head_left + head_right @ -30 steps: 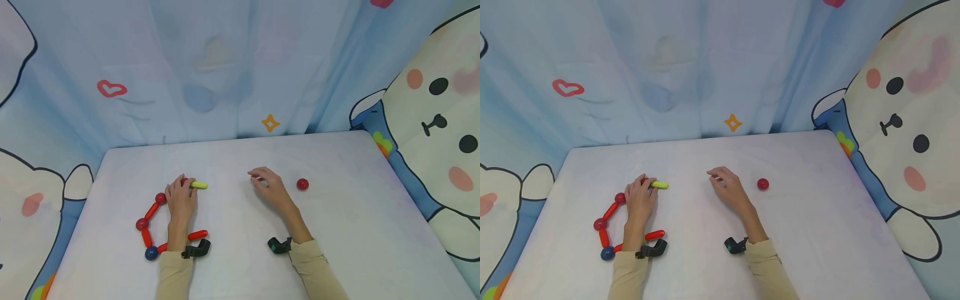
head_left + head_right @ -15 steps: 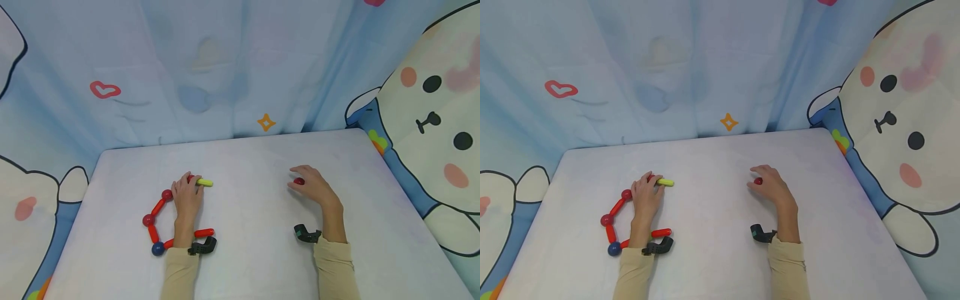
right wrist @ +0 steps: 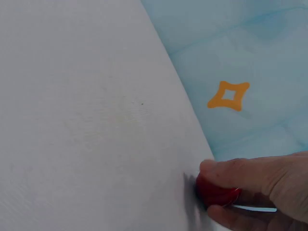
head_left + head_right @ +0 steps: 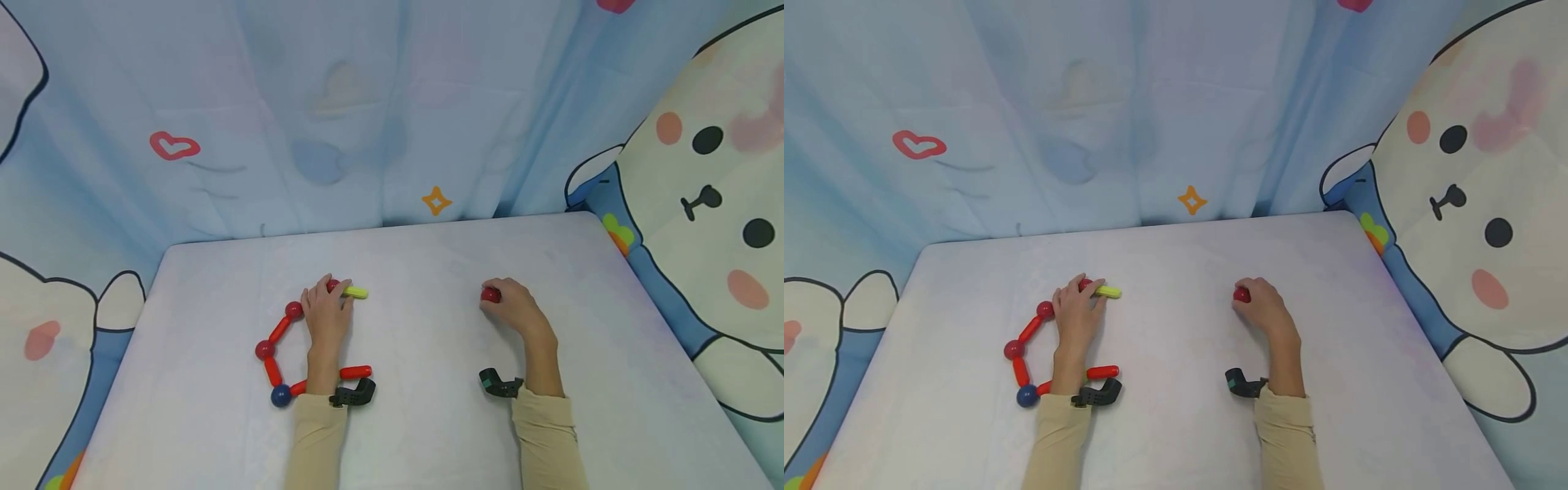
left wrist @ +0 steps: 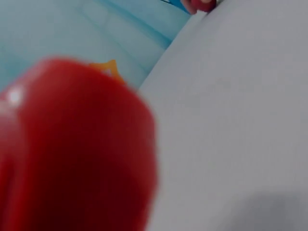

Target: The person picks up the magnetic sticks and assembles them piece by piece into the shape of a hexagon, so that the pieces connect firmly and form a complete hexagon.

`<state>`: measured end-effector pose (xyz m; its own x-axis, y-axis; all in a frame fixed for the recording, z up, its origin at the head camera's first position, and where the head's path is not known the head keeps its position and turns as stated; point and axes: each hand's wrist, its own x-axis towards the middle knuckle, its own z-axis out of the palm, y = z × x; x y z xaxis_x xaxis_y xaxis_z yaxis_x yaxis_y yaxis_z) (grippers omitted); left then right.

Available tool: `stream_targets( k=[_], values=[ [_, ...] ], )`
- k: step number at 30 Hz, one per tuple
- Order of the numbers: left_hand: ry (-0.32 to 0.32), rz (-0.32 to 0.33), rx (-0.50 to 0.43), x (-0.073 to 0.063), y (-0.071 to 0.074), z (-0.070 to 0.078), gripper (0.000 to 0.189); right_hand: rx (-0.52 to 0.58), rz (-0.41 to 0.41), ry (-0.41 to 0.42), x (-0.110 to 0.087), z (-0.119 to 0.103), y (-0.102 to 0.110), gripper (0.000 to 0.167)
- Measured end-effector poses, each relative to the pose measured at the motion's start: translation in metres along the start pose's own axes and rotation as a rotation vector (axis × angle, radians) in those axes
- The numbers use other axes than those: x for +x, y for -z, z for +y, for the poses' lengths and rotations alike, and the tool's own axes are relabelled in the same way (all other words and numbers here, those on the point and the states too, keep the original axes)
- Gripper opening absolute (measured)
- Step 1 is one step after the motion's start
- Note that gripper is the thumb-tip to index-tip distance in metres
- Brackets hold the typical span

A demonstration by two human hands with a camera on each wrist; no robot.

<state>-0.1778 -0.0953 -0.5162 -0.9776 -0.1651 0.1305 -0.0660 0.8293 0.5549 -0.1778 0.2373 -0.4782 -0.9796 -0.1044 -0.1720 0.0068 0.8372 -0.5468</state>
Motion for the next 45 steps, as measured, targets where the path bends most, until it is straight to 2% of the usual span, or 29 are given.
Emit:
stream_targets(
  k=[4, 9, 14, 17, 20, 24, 34, 45],
  values=[
    [-0.023, -0.003, 0.007, 0.0, -0.007, 0.013, 0.038, 0.098, 0.06, 0.02, 0.008, -0.001, -0.012, 0.047],
    [-0.085, -0.035, 0.008, -0.003, -0.016, 0.027, 0.037, 0.35, 0.119, 0.029, 0.019, -0.017, -0.038, 0.049],
    [-0.12, -0.04, 0.008, -0.006, -0.02, 0.033, 0.038, 0.631, 0.162, -0.014, 0.029, -0.041, -0.067, 0.051],
    [-0.122, -0.038, 0.012, -0.006, -0.021, 0.032, 0.038, 0.724, 0.164, -0.057, 0.031, -0.052, -0.081, 0.05],
    [-0.127, -0.038, 0.014, -0.006, -0.021, 0.031, 0.038, 0.738, 0.141, -0.07, 0.033, -0.059, -0.091, 0.049],
    [-0.139, -0.028, 0.019, -0.007, -0.019, 0.031, 0.038, 0.741, 0.101, -0.038, 0.032, -0.063, -0.098, 0.048],
    [-0.16, -0.018, 0.007, -0.007, -0.018, 0.032, 0.038, 0.709, 0.048, 0.037, 0.032, -0.065, -0.104, 0.044],
    [-0.175, -0.008, 0.0, -0.008, -0.018, 0.031, 0.039, 0.667, 0.034, 0.101, 0.029, -0.07, -0.105, 0.044]
  ],
)
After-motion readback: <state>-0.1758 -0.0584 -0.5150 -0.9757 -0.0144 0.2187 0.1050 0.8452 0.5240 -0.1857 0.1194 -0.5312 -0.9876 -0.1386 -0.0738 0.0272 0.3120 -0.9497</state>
